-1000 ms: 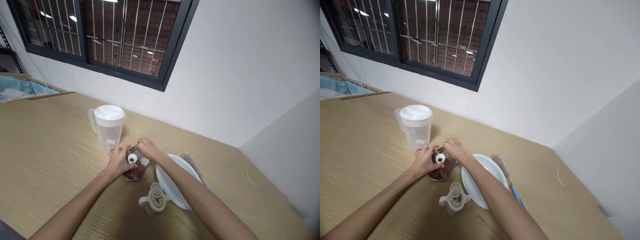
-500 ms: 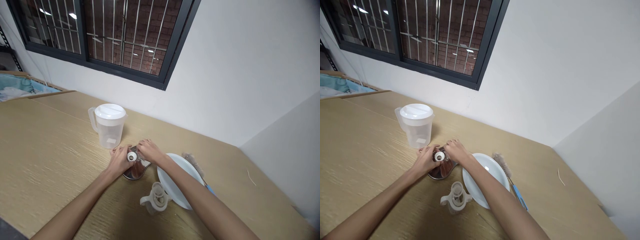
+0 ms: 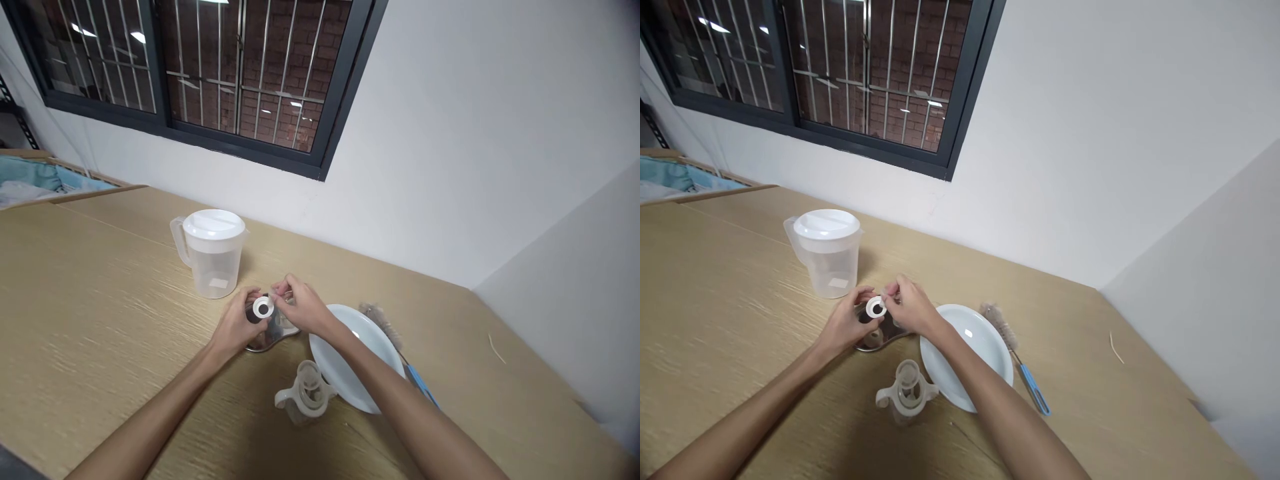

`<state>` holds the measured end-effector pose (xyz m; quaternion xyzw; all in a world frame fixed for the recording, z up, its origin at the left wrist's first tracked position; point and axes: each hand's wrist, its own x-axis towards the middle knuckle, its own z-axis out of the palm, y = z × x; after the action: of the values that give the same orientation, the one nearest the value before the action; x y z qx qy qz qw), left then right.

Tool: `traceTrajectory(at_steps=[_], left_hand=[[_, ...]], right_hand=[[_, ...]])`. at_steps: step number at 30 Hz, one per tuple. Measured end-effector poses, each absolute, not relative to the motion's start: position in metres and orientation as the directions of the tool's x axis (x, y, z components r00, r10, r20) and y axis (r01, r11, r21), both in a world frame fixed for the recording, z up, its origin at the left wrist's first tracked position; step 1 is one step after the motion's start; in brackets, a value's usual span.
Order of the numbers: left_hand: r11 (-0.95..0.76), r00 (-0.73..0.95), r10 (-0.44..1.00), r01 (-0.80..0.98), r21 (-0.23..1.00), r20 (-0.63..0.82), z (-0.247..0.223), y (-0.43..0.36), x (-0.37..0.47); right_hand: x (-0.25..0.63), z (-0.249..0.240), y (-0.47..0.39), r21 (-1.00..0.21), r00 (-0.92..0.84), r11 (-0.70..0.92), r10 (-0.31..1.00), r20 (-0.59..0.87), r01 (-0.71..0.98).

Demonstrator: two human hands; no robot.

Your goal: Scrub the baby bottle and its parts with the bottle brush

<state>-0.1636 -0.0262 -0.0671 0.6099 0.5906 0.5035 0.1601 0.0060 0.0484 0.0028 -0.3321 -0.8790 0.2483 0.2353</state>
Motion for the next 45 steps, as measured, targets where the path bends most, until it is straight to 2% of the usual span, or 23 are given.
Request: traceTrajectory(at_steps=[9,17,24,30,38,45], left_hand=[[-0.347,-0.204,0.834,0.529,0.774,0.513,-0.066,-0.031,-0.162],[-0.444,-0.137,0.781,0.564,0.696,0.610,-0.074,-0.029,-0.159],[-0.477,-0.148,0.724,0.598,0.644,0.674,-0.076,-0.028,-0.159],[-0.486,-0.154,0.656,0.663,0.569,0.739,-0.074,-0.033,-0.160],[-0.524,-0.055,0.622,0.713,0.467,0.781,-0.074,-0.037,-0.163],[-0.539,-0.027,0.591,0.730,0.419,0.806,-0.072,-0.040,-0.165]], right_hand=[[0.008,0.004,0.039,-0.698,-0.747,0.639,0.625,0.227,0.323],[0.011,0.007,0.041,-0.718,-0.746,0.608,0.639,0.188,0.340],[0.014,0.015,0.037,-0.717,-0.683,0.534,0.722,0.111,0.448],[0.012,0.015,0.031,-0.685,-0.642,0.502,0.764,0.065,0.528],[0.005,0.014,0.016,-0.587,-0.578,0.539,0.803,0.144,0.603],[0.002,0.016,0.014,-0.557,-0.580,0.557,0.799,0.157,0.616]])
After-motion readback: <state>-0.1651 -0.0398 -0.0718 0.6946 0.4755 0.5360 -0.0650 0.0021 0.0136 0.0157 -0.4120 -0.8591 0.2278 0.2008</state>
